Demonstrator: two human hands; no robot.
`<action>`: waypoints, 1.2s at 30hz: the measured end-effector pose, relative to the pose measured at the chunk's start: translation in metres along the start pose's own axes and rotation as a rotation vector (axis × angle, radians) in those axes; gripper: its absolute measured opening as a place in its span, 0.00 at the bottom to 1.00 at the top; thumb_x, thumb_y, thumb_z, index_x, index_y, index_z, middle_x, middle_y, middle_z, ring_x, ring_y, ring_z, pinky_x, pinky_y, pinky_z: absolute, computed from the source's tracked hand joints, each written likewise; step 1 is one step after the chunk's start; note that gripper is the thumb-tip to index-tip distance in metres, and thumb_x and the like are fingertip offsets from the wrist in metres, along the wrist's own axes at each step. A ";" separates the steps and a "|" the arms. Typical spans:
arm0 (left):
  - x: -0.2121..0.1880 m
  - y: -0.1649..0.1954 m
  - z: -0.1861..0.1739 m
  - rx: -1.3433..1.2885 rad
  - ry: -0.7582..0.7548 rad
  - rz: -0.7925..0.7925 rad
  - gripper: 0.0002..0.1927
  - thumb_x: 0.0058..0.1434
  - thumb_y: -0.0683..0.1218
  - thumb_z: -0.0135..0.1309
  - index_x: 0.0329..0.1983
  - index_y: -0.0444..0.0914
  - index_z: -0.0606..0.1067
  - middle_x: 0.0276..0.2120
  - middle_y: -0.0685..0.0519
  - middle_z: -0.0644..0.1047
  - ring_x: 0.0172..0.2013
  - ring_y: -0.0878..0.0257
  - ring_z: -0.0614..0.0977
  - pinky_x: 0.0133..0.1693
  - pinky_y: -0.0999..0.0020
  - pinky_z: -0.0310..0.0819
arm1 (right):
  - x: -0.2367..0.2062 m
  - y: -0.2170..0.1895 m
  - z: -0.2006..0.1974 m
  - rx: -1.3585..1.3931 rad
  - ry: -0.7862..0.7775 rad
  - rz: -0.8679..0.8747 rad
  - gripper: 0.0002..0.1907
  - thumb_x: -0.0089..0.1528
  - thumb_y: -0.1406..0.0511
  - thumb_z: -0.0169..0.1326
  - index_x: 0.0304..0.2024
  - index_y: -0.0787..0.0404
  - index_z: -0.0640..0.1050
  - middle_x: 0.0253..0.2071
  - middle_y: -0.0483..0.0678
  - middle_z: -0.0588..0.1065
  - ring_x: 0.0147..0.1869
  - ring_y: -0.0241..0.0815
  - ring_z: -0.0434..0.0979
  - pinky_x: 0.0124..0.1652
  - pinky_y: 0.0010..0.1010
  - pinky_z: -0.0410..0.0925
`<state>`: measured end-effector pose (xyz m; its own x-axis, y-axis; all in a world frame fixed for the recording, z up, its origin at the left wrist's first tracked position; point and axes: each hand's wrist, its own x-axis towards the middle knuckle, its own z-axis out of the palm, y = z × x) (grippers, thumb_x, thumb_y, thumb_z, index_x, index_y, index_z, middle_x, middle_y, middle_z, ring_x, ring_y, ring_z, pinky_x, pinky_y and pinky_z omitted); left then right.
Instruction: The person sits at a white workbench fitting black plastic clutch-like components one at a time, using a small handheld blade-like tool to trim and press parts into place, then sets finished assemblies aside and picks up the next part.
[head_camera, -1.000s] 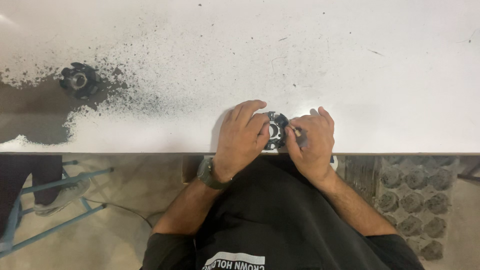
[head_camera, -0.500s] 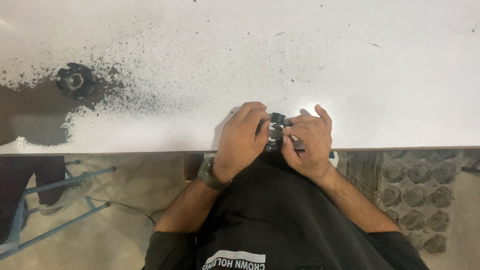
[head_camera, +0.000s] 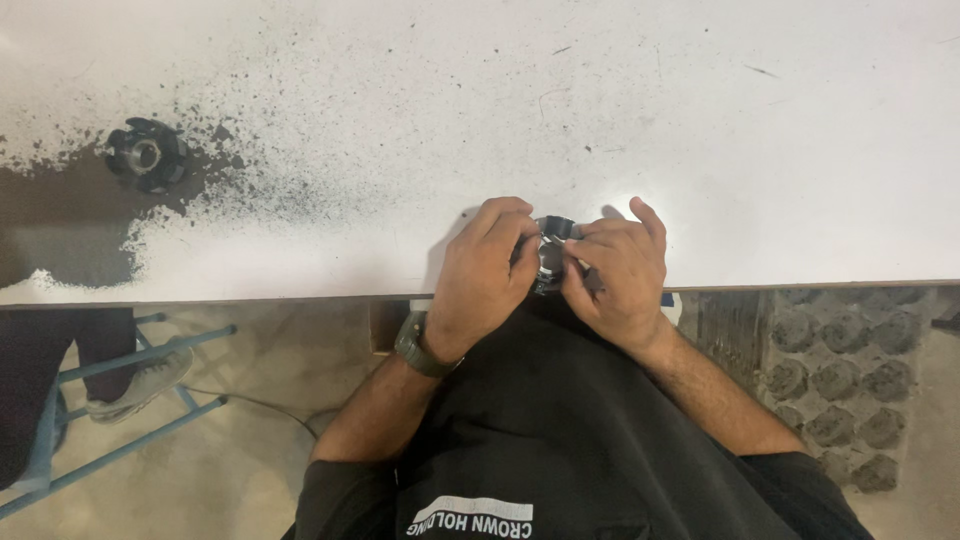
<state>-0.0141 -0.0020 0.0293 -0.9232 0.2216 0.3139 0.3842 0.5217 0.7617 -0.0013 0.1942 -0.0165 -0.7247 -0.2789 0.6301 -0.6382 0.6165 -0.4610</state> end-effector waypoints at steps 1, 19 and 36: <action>-0.001 0.000 0.000 0.001 -0.001 0.006 0.07 0.61 0.38 0.57 0.42 0.35 0.74 0.49 0.46 0.78 0.44 0.49 0.81 0.44 0.58 0.77 | -0.001 0.000 0.000 -0.006 -0.002 0.000 0.14 0.57 0.74 0.64 0.43 0.60 0.76 0.39 0.47 0.77 0.53 0.46 0.78 0.73 0.51 0.56; -0.010 -0.007 0.000 -0.049 -0.001 -0.048 0.07 0.60 0.37 0.59 0.40 0.35 0.74 0.49 0.48 0.78 0.40 0.53 0.83 0.38 0.62 0.78 | -0.003 0.001 0.001 -0.048 -0.005 -0.057 0.16 0.58 0.73 0.67 0.46 0.58 0.77 0.41 0.46 0.76 0.54 0.47 0.78 0.72 0.51 0.55; -0.001 0.002 -0.011 -0.074 -0.080 -0.105 0.05 0.59 0.39 0.57 0.38 0.36 0.75 0.48 0.51 0.78 0.38 0.57 0.83 0.37 0.64 0.79 | 0.015 -0.008 -0.010 -0.008 -0.051 -0.004 0.17 0.54 0.73 0.66 0.43 0.59 0.78 0.39 0.46 0.76 0.51 0.46 0.78 0.70 0.54 0.56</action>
<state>-0.0122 -0.0102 0.0369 -0.9538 0.2354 0.1867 0.2816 0.4839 0.8286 -0.0046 0.1927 0.0028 -0.7348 -0.3186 0.5988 -0.6390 0.6213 -0.4535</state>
